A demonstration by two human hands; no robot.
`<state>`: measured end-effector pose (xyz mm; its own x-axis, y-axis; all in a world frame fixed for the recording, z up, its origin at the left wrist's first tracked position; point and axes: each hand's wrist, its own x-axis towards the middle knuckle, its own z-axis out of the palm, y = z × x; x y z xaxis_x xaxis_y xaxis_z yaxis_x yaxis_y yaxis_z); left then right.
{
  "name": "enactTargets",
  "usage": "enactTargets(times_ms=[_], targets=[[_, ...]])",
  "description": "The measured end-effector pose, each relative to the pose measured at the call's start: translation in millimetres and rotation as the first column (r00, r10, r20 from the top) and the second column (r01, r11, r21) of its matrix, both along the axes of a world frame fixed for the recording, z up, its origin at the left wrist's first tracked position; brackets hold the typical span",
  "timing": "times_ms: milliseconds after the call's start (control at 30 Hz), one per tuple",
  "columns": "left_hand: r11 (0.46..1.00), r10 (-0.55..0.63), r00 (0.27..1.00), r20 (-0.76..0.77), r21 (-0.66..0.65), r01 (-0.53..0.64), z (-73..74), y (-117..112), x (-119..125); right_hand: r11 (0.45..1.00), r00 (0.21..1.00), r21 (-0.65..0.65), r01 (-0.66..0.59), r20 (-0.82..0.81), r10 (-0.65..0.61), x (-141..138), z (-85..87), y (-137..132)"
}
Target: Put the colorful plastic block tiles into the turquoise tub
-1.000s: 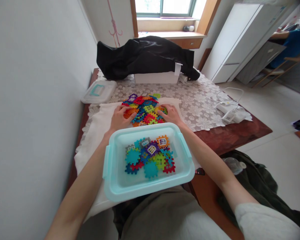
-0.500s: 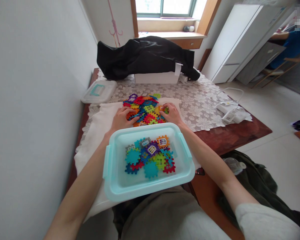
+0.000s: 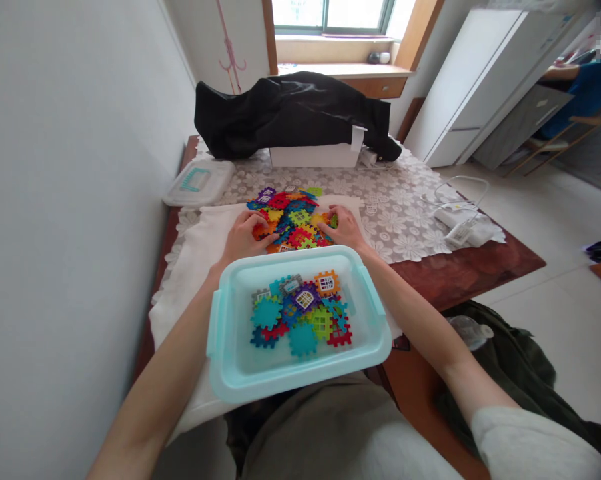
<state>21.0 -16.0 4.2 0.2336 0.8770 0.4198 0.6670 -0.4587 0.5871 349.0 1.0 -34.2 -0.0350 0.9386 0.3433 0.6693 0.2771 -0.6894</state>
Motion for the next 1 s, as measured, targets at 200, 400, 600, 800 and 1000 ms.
enactTargets(times_ms=[200, 400, 600, 800, 1000], targets=[[0.999, 0.032, 0.998, -0.060, 0.045, -0.029, -3.0, 0, -2, 1.000, 1.000, 0.019, 0.002, 0.025, -0.002, -1, 1.2, -1], [0.998, 0.053, 0.996, -0.072, 0.028, -0.051, -2.8, 1, -2, 1.000, 1.000, 0.020, -0.002, 0.015, 0.002, -1, 4.5, 0], [0.995, 0.100, 0.995, -0.024, 0.013, -0.100, -2.8, 3, -2, 0.999, 1.000, 0.039, 0.014, 0.003, -0.014, -1, 5.6, -1], [0.990, 0.143, 0.990, 0.002, -0.017, -0.143, -11.2, 5, -5, 0.999, 1.000, 0.050, 0.016, -0.006, -0.015, -1, 6.7, -2], [0.983, 0.180, 0.983, 0.018, -0.024, -0.180, -12.1, 5, -6, 0.999, 0.999, 0.035, 0.039, 0.029, -0.040, -2, 7.6, -4]])
